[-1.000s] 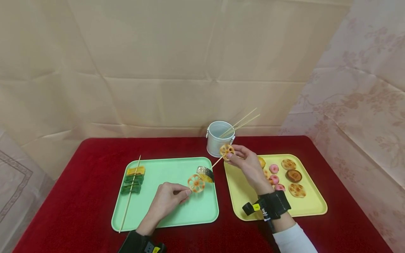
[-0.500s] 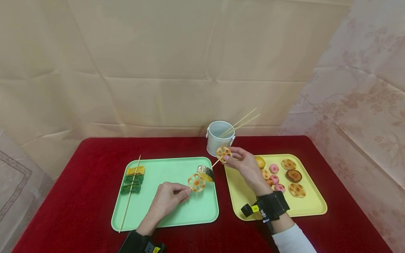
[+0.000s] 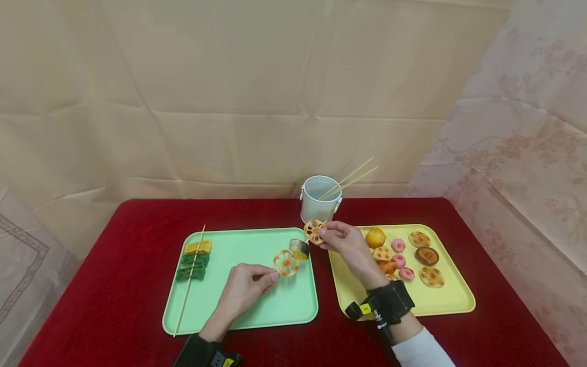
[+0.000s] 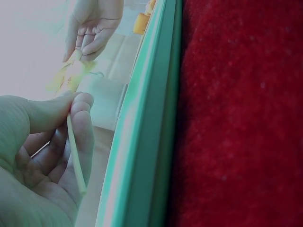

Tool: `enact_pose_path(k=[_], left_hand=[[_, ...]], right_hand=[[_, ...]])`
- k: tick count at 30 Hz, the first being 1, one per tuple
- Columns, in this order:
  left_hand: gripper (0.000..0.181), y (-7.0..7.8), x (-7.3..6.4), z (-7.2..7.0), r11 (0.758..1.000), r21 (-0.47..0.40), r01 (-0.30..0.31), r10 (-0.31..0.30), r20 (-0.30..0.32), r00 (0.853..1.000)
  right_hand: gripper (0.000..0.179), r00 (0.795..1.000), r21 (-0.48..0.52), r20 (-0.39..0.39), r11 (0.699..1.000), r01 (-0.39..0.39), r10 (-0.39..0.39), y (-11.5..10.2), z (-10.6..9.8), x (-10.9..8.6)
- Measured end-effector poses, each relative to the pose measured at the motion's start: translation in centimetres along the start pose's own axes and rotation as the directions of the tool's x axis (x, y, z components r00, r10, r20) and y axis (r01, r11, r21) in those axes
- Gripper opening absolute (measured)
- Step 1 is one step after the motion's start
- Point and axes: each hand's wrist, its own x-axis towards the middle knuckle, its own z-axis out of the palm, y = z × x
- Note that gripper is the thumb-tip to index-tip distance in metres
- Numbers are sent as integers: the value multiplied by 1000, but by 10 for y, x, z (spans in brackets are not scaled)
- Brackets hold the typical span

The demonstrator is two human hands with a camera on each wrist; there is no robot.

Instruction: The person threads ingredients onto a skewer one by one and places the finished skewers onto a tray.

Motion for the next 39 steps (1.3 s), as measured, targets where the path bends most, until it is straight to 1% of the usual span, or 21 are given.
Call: enact_pose_path(k=[3, 11, 16, 19, 21, 23, 26, 28, 31, 35, 38, 39], left_hand=[[7, 0, 0, 0, 1000, -6, 2, -2, -2, 1000], [9, 0, 0, 0, 1000, -13, -4, 4, 3, 1000], [11, -1, -1, 0, 1000, -23, -8, 8, 15, 1000], [12, -1, -1, 0, 999, -43, 0, 1, 18, 1000], [12, -2, 0, 0, 998, -59, 6, -5, 19, 1000], [12, -1, 0, 0, 997, -82, 16, -14, 25, 1000], [13, 0, 0, -1, 992, -121, 31, -26, 41, 999], [14, 1, 1, -1, 988, -150, 45, -37, 52, 998], [16, 1, 1, -2, 984, -172, 54, -44, 61, 997], [16, 1, 2, -3, 980, -187, 61, -50, 63, 997], [17, 2, 2, -4, 978, -198, 61, -49, 69, 996], [18, 2, 2, -4, 978, -199, 58, -44, 73, 996]], right_hand=[[30, 1000, 27, 8, 1000, 7, -7, 2, 2, 0], [25, 999, -3, 45, 1000, 29, -29, 5, 7, -2], [27, 998, -18, 50, 999, 31, -30, 5, 7, -2], [34, 996, -18, 84, 999, 38, -37, 7, 5, -1], [42, 989, -21, 139, 999, 45, -42, 8, 4, -1], [51, 976, -39, 211, 998, 58, -49, 10, 3, -1], [60, 944, -59, 325, 995, 85, -61, 11, 2, -3], [61, 926, -73, 371, 992, 102, -68, 11, 3, -5], [58, 920, -95, 386, 988, 118, -73, 11, 3, -6], [54, 934, -127, 352, 985, 113, -62, 12, 4, -6], [53, 938, -140, 341, 983, 119, -65, 13, 5, -5], [52, 936, -144, 346, 982, 126, -70, 13, 6, -5]])
